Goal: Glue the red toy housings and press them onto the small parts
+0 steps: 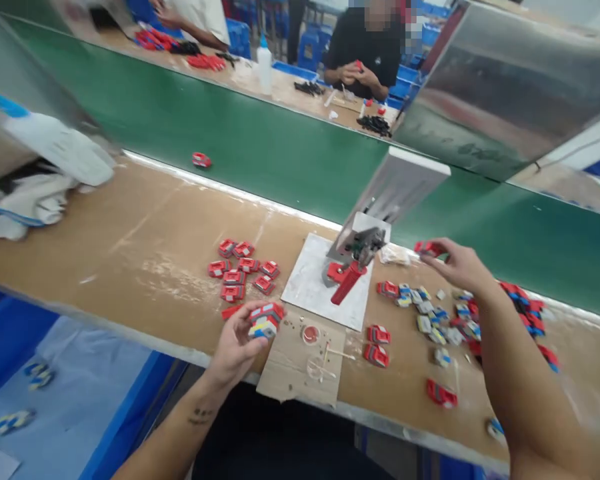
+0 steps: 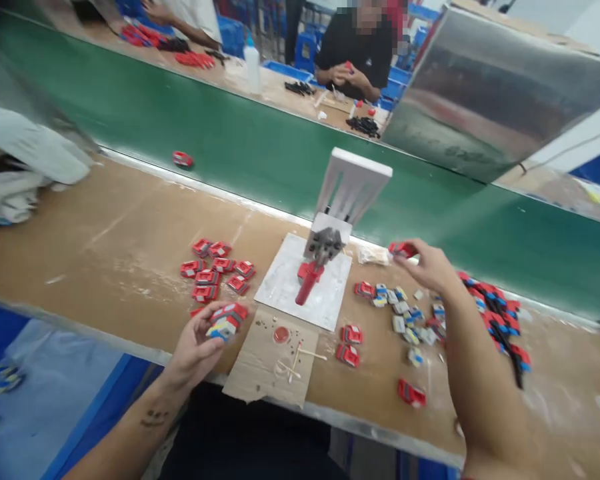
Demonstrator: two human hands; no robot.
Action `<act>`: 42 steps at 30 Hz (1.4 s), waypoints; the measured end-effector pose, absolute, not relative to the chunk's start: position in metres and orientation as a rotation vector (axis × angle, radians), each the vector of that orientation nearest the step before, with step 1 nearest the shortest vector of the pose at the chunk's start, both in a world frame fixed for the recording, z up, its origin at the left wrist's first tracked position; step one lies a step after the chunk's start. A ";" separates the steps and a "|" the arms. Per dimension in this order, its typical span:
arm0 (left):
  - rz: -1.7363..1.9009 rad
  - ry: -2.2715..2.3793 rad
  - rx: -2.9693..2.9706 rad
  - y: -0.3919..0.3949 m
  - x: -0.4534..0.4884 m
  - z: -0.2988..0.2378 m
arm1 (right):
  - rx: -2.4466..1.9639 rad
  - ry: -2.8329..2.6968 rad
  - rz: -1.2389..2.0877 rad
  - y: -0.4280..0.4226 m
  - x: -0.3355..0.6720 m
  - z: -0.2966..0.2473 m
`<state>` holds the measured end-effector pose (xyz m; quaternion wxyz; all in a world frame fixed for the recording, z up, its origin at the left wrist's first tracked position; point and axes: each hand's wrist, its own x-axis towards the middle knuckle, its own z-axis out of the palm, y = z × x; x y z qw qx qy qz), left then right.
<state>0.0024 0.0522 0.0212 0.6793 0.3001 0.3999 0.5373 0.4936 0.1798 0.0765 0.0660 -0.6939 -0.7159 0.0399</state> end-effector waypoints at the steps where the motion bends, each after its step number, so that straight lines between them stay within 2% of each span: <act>1: 1.211 0.902 0.680 0.056 0.002 0.020 | -2.077 -2.254 0.248 0.148 0.481 0.081; 3: 1.207 0.910 0.687 0.061 0.005 0.018 | -2.158 -2.421 0.391 0.092 0.448 0.086; 6: 1.189 0.875 0.698 0.061 0.011 0.018 | -2.461 -2.471 0.382 0.045 0.401 0.078; 12: 1.215 0.839 0.680 0.054 0.010 0.023 | -2.617 -2.415 0.323 0.040 0.384 0.077; 14: 1.242 0.856 0.693 0.052 0.007 0.023 | -2.460 -2.389 0.286 0.040 0.377 0.088; 18: 1.263 0.841 0.749 0.051 0.004 0.019 | -1.651 -2.131 0.386 0.043 0.327 0.100; 20: 1.244 0.824 0.806 0.054 0.004 0.016 | -1.398 -1.997 0.502 0.050 0.295 0.095; 25: 1.158 0.702 0.996 0.098 0.015 0.014 | -1.206 -1.875 0.842 0.071 0.262 0.071; 33: 0.938 0.327 0.827 0.183 0.077 0.025 | -1.034 -1.656 0.930 0.053 0.259 0.071; 38: 0.925 0.307 0.834 0.190 0.090 0.014 | -0.835 -1.615 0.949 0.040 0.252 0.133; 42: 0.939 0.321 0.876 0.193 0.090 0.006 | -0.806 -1.525 0.734 0.098 0.258 0.203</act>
